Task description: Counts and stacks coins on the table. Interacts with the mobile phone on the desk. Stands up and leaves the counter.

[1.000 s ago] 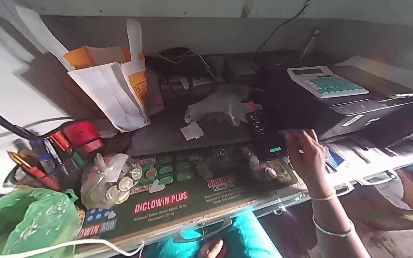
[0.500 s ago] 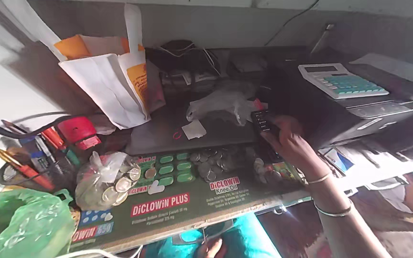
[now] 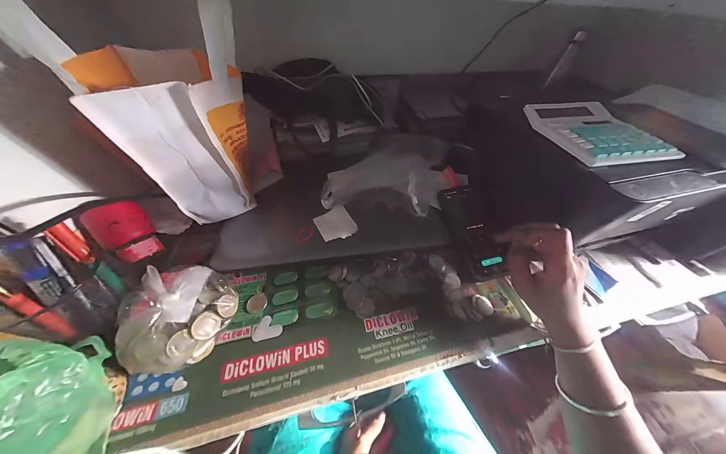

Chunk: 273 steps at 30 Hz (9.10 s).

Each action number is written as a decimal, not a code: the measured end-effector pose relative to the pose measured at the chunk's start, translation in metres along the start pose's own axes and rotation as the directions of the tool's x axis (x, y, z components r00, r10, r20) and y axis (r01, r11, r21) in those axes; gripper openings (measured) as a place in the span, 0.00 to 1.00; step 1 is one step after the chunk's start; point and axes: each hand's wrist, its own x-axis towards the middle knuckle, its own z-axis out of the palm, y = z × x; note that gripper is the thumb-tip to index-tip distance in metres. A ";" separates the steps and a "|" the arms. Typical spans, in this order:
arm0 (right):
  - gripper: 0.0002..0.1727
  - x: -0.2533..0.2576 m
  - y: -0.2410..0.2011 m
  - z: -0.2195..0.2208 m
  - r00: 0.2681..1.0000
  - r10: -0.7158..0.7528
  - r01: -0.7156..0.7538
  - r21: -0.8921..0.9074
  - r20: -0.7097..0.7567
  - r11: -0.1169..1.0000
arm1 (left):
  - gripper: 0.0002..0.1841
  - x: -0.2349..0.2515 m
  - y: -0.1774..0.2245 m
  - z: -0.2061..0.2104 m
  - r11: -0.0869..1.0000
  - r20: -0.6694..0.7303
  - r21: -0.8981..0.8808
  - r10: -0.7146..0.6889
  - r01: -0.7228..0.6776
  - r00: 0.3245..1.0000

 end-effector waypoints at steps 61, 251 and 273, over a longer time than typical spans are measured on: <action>0.13 -0.070 -0.173 0.036 0.877 -0.328 0.227 0.300 0.351 0.927 | 0.10 -0.057 0.023 -0.025 0.919 0.410 -0.371 0.036 0.131 0.911; 0.13 -0.086 -0.166 0.041 0.893 -0.305 0.192 0.334 0.331 0.923 | 0.17 -0.130 0.090 0.005 0.794 0.440 -0.607 0.336 0.001 0.833; 0.09 -0.075 -0.177 0.007 0.769 -0.118 -0.394 0.612 0.628 0.686 | 0.18 -0.152 0.100 0.016 0.778 0.323 -0.597 0.455 -0.195 0.830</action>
